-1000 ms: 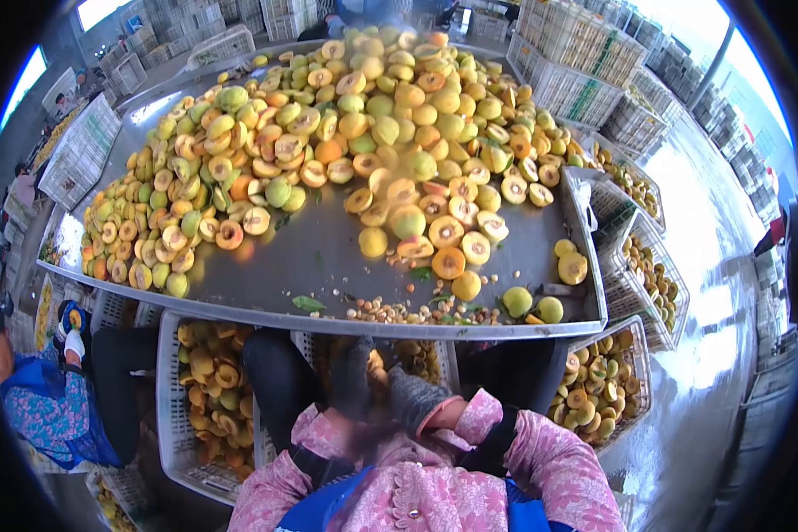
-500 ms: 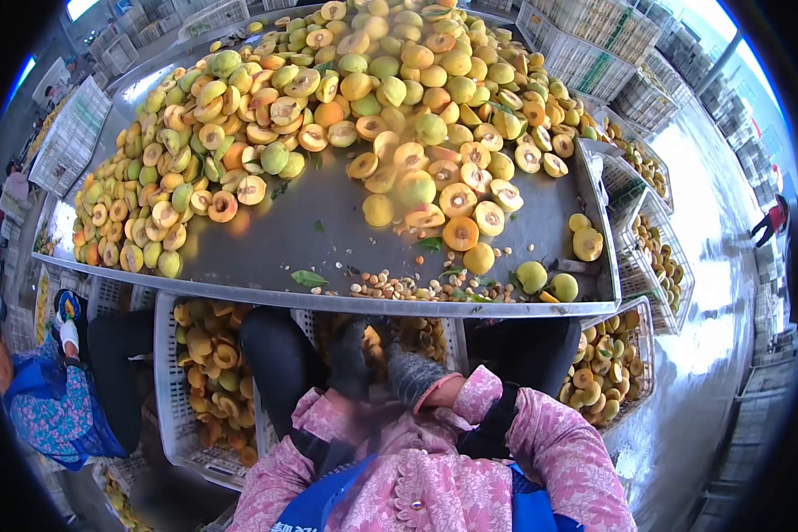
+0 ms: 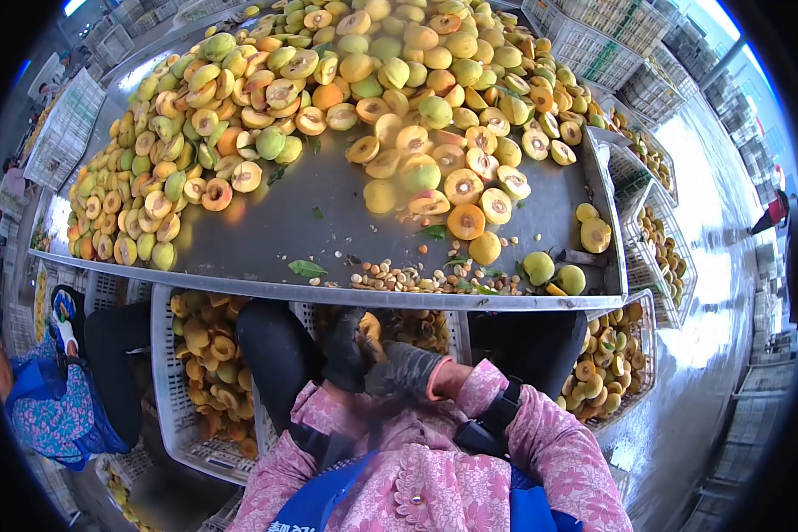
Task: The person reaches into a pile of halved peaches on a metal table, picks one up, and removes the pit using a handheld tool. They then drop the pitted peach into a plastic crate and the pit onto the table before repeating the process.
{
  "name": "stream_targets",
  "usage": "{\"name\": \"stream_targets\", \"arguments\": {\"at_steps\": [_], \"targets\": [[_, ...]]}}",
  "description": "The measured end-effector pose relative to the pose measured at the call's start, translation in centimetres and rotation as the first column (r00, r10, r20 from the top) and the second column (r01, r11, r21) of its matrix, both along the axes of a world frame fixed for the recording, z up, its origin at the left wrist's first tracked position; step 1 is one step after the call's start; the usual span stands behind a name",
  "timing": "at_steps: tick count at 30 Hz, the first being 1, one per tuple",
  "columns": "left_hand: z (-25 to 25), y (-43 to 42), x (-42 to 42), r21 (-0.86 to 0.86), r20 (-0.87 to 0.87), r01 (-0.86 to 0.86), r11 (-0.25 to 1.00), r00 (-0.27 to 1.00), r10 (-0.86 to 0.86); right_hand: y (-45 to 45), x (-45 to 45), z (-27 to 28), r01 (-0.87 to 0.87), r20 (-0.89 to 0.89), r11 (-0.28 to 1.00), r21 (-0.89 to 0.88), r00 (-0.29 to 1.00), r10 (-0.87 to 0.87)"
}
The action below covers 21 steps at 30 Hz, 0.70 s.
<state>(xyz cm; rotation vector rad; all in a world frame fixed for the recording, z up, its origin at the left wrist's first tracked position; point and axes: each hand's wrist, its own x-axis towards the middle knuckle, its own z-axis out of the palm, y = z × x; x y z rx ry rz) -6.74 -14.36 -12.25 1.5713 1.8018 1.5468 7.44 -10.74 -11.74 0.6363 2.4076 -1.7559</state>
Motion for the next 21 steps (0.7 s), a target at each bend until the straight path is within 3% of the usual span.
{"name": "stream_targets", "arguments": {"at_steps": [1,3,5,6,7,8,10,11,12,13,14,16,17,18,20,21], "targets": [[-0.1,0.0,-0.2,0.048,-0.01,0.022,0.999,1.0,-0.022,0.1,0.4,0.0,0.023,-0.074,0.996,-0.084,0.997,-0.029],[-1.8,-0.3,-1.0,-0.069,0.124,0.178,0.982,0.978,-0.168,0.3,0.9,0.7,0.034,-0.213,0.966,-0.258,0.973,-0.091],[-3.2,-0.8,-1.3,-0.133,0.247,0.272,0.953,0.94,-0.234,0.5,1.3,2.3,0.101,-0.265,0.957,-0.272,0.948,-0.176],[-3.0,-0.9,-1.2,-0.148,0.295,0.284,0.947,0.927,-0.232,0.8,1.5,2.3,0.035,-0.353,0.999,0.006,0.935,-0.03],[-2.9,-0.9,-1.1,-0.163,0.34,0.296,0.941,0.912,-0.228,1.2,1.7,2.1,-0.015,-0.396,0.958,0.287,0.909,0.133],[-2.7,-0.9,-1.1,-0.142,0.357,0.312,0.939,0.901,-0.246,1.4,1.9,2.1,-0.042,-0.39,0.835,0.548,0.87,0.3],[-0.1,-0.5,-0.6,-0.101,0.386,0.346,0.933,0.878,-0.283,1.1,2.2,2.2,-0.031,-0.449,0.865,0.502,0.845,0.291],[1.6,-0.2,0.0,-0.1,0.594,0.378,0.92,0.765,-0.25,1.1,2.4,2.3,-0.026,-0.479,0.878,0.478,0.83,0.286],[3.6,0.1,0.7,-0.09,0.767,0.408,0.909,0.61,-0.198,0.8,2.6,2.9,-0.017,-0.434,0.996,-0.089,0.901,-0.024],[4.5,0.1,1.0,-0.072,0.897,0.435,0.897,0.422,-0.132,0.3,2.9,4.1,0.069,-0.218,0.781,-0.621,0.942,-0.256],[3.8,0.0,1.0,-0.067,0.88,0.427,0.902,0.451,-0.148,-0.3,3.2,4.9,0.202,0.094,0.307,-0.93,0.939,-0.331],[0.9,-0.3,0.7,-0.051,0.839,0.41,0.911,0.512,-0.184,-1.7,3.1,5.1,0.31,0.177,0.208,-0.928,0.855,-0.487],[-0.3,-0.7,0.4,-0.084,0.701,0.338,0.937,0.689,-0.185,-2.1,3.1,5.3,0.357,0.219,0.151,-0.922,0.801,-0.558],[-1.4,-1.2,0.0,-0.1,0.53,0.259,0.961,0.831,-0.169,-1.7,3.8,6.3,0.317,0.177,0.224,-0.922,0.856,-0.485],[2.5,-1.6,-1.4,-0.08,0.09,0.118,0.99,0.99,-0.111,-0.3,5.7,8.6,0.221,0.103,0.363,-0.905,0.943,-0.318],[4.5,-1.7,-2.0,-0.041,-0.131,0.019,0.999,0.991,-0.024,-0.2,6.0,7.6,0.287,0.113,0.641,-0.712,0.948,-0.299]]}}
